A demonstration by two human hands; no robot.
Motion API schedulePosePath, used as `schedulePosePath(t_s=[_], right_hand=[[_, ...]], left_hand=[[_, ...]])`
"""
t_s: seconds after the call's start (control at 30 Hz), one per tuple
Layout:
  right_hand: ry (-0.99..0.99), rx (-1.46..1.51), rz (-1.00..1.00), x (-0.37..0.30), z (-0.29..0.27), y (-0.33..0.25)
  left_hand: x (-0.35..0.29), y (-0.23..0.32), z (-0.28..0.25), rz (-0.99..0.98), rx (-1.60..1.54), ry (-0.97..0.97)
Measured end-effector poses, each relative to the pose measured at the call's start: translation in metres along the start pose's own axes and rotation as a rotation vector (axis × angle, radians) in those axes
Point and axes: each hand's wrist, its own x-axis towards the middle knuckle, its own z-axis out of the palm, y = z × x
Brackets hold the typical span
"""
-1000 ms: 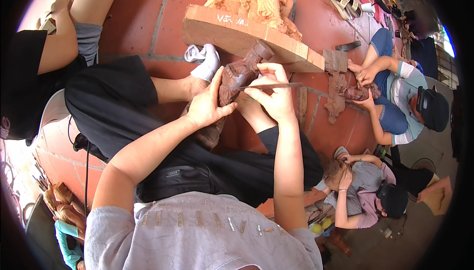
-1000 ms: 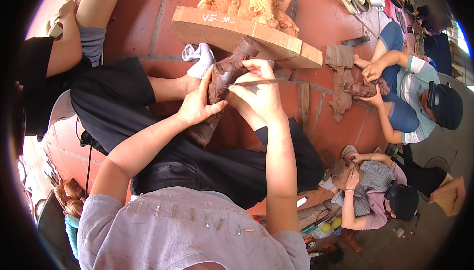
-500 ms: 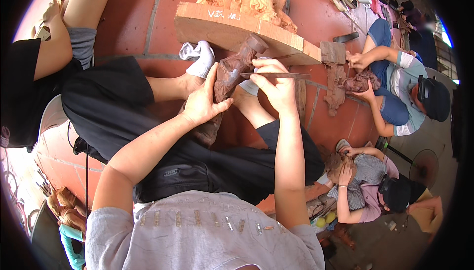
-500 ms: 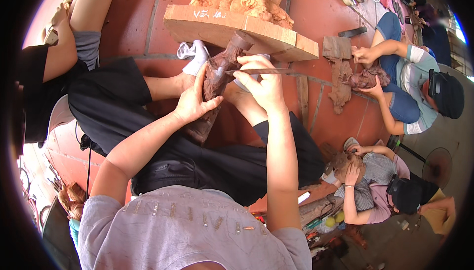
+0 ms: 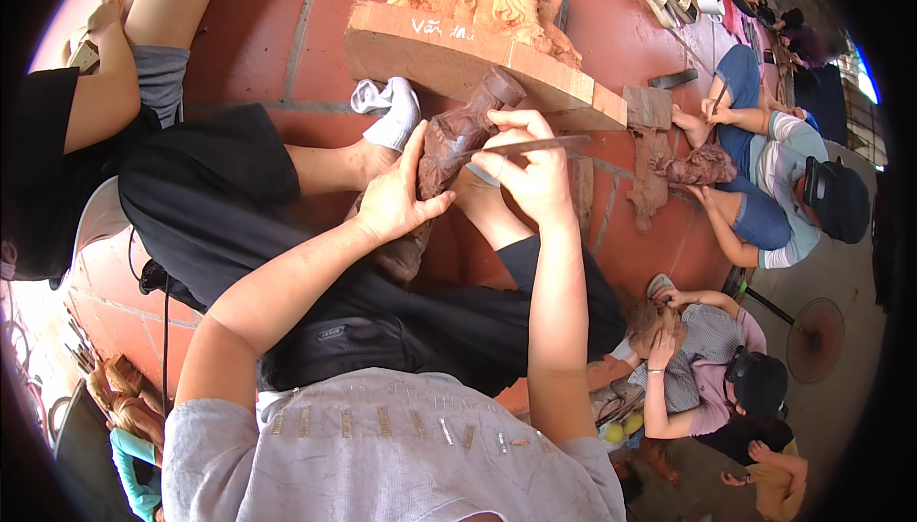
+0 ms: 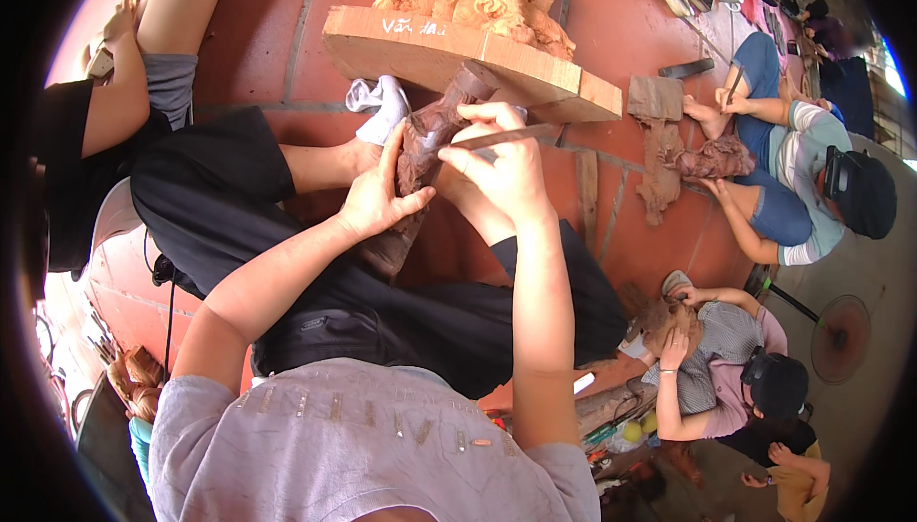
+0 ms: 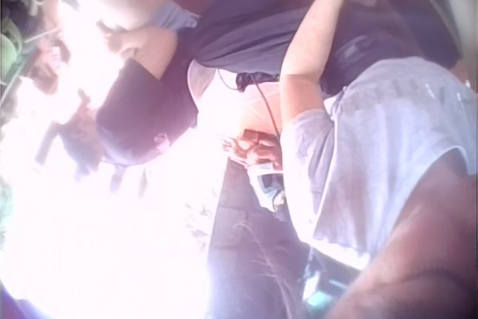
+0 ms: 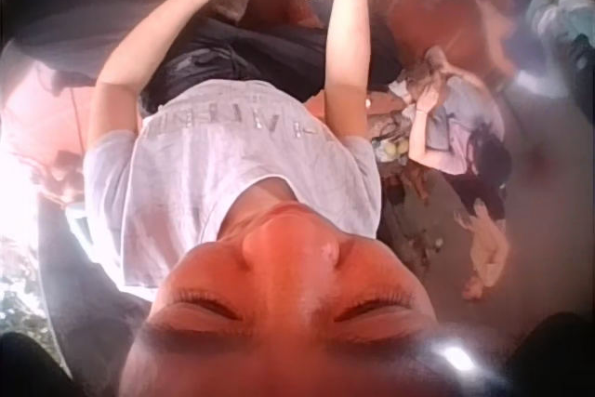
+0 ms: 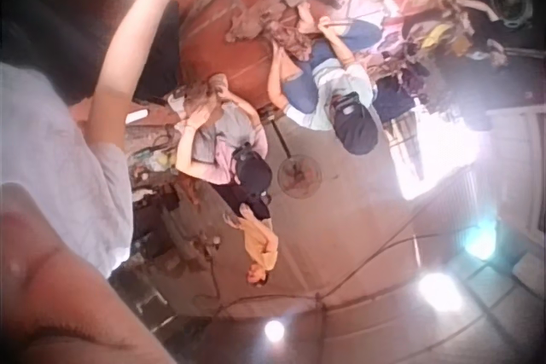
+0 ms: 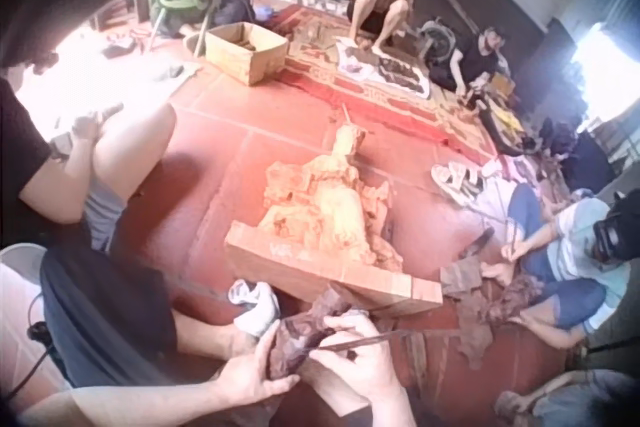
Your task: The person carves a small wooden figurine using a chisel and mallet while seated on the floor. They repeatedly strike the chisel to shape the wood and occasionally pause to inspect the work.
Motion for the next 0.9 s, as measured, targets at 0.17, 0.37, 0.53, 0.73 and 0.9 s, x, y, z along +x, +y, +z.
schedulePosePath(t_s=[0.17,0.37,0.53,0.73,0.9], right_hand=[[0.043,0.112,0.002,-0.007,-0.003,0.014],[0.015,0.048,-0.012,-0.003,-0.001,0.016],[0.061,0.052,-0.091,-0.011,0.009,0.005],[0.067,0.095,0.012,-0.006,-0.005,0.01],[-0.02,-0.008,0.051,-0.011,0.008,0.002]], left_hand=[[0.0,0.004,-0.001,-0.013,0.013,-0.014],[0.001,0.001,-0.002,-0.058,-0.018,-0.039],[0.001,-0.002,0.0,0.003,0.044,0.026],[0.0,0.003,-0.001,-0.02,0.012,-0.042],[0.001,-0.002,0.003,-0.005,0.021,0.012]])
